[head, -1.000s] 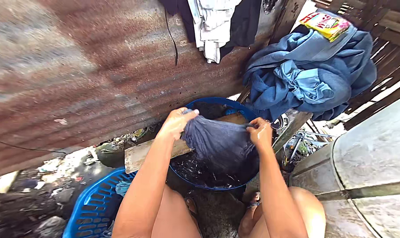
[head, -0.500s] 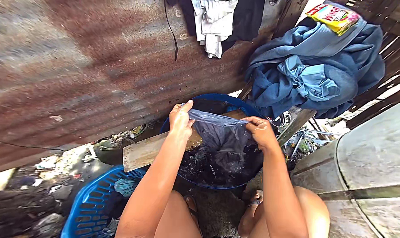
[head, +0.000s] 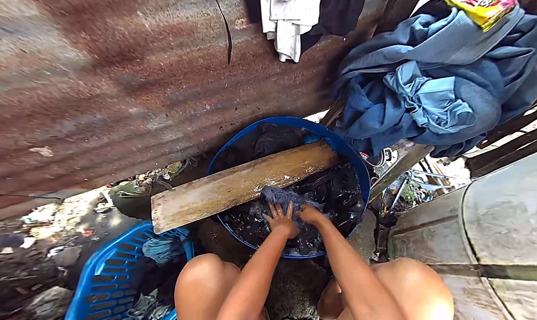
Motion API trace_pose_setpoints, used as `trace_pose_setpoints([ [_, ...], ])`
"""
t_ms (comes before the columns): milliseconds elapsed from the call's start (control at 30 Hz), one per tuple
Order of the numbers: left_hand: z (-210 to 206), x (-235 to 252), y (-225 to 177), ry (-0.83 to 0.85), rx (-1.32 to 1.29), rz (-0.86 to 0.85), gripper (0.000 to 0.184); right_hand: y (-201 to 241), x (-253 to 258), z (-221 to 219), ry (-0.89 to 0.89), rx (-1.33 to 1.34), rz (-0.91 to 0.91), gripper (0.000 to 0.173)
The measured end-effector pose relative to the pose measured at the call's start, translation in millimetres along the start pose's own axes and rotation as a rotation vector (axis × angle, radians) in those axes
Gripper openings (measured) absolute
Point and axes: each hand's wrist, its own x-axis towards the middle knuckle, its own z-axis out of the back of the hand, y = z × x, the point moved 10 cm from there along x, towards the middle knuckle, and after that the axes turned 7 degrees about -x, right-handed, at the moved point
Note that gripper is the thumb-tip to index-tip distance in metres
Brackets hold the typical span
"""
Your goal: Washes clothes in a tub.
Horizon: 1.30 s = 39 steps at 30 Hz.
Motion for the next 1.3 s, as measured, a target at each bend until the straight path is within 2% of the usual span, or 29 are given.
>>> trace_pose_setpoints([
  [67, -14.2, 8.2, 3.7, 0.002, -0.006, -0.008, 0.1, -2.3, -2.3, -7.6, -0.059, -0.091, -0.042, 0.05],
  [167, -17.0, 11.2, 5.3, 0.05, -0.021, -0.01, 0.101, -1.9, -8.7, -16.6, -0.164, -0.168, -0.028, 0.047],
  [233, -9.0, 5.9, 6.8, 0.128, -0.023, -0.032, 0.101, -1.8, -10.9, -17.7, -0.116, -0.164, -0.007, 0.049],
  [267, -2.3, 1.3, 7.7, 0.176, -0.019, -0.064, 0.102, 0.3, -13.2, -12.5, -0.082, -0.109, 0.0, 0.049],
  [333, 20.3, -10.3, 6.0, 0.22, -0.07, -0.174, 0.095, 18.5, -34.3, 14.5, -0.084, 0.195, 0.019, 0.045],
  [400, 56.2, -25.4, -6.8, 0.169, -0.28, -0.338, 0.084, 47.8, -65.7, 59.5, -0.202, 0.529, 0.052, 0.04],
  [433, 73.2, -36.6, -16.4, 0.136, -0.442, -0.426, 0.086, 64.7, -80.6, 80.4, -0.262, 0.638, 0.107, 0.037],
  [500, 107.4, -61.4, -34.6, -0.005, -0.722, -0.585, 0.101, 102.7, -112.9, 119.6, -0.357, 0.805, 0.273, 0.029],
  [567, 140.2, -84.4, -41.7, -0.348, -0.909, -0.702, 0.112, 139.8, -154.5, 156.7, -0.437, 0.944, 0.441, 0.021],
  [600, 150.8, -97.3, -41.9, -0.545, -0.956, -0.717, 0.109, 154.3, -175.1, 172.9, -0.472, 1.028, 0.503, 0.018],
  [633, 157.0, -108.6, -41.9, -0.726, -0.987, -0.732, 0.098, 166.2, -195.5, 187.5, -0.497, 1.124, 0.553, 0.014],
  [700, 159.9, -120.4, -40.2, -0.967, -1.018, -0.773, 0.061, 177.6, -229.4, 210.7, -0.525, 1.305, 0.624, 0.009],
  [767, 169.2, -120.3, -34.8, -0.966, -1.052, -0.751, 0.034, 166.5, -245.4, 231.3, -0.613, 1.409, 0.643, 0.007],
  [833, 187.4, -115.5, -24.9, -0.846, -1.099, -0.686, 0.025, 133.5, -244.9, 244.8, -0.774, 1.392, 0.612, 0.01],
  [900, 209.1, -117.6, -19.5, -0.746, -1.092, -0.689, 0.021, 99.7, -234.4, 250.5, -0.889, 1.238, 0.575, 0.028],
  [967, 231.2, -131.2, -26.6, -0.687, -1.019, -0.767, 0.02, 92.4, -219.5, 238.4, -0.783, 0.998, 0.589, 0.051],
  [1067, 263.9, -163.6, -57.5, -0.674, -0.859, -0.916, 0.016, 121.0, -212.0, 202.5, -0.541, 0.539, 0.685, 0.063],
  [1100, 274.5, -175.0, -67.1, -0.675, -0.821, -0.953, 0.014, 134.7, -215.4, 195.1, -0.529, 0.411, 0.724, 0.062],
  [1167, 293.6, -196.3, -80.6, -0.681, -0.789, -0.999, 0.012, 154.9, -229.0, 201.2, -0.655, 0.256, 0.783, 0.038],
  [1200, 300.0, -203.7, -83.5, -0.685, -0.791, -1.016, 0.011, 160.4, -239.6, 208.9, -0.726, 0.268, 0.784, 0.021],
  [1233, 302.6, -208.0, -84.1, -0.679, -0.794, -1.029, 0.01, 164.5, -251.3, 215.9, -0.775, 0.33, 0.791, 0.011],
  [1300, 287.3, -203.6, -77.2, -0.582, -0.795, -0.975, 0.015, 172.2, -270.5, 220.1, -0.799, 0.505, 0.847, 0.011],
])
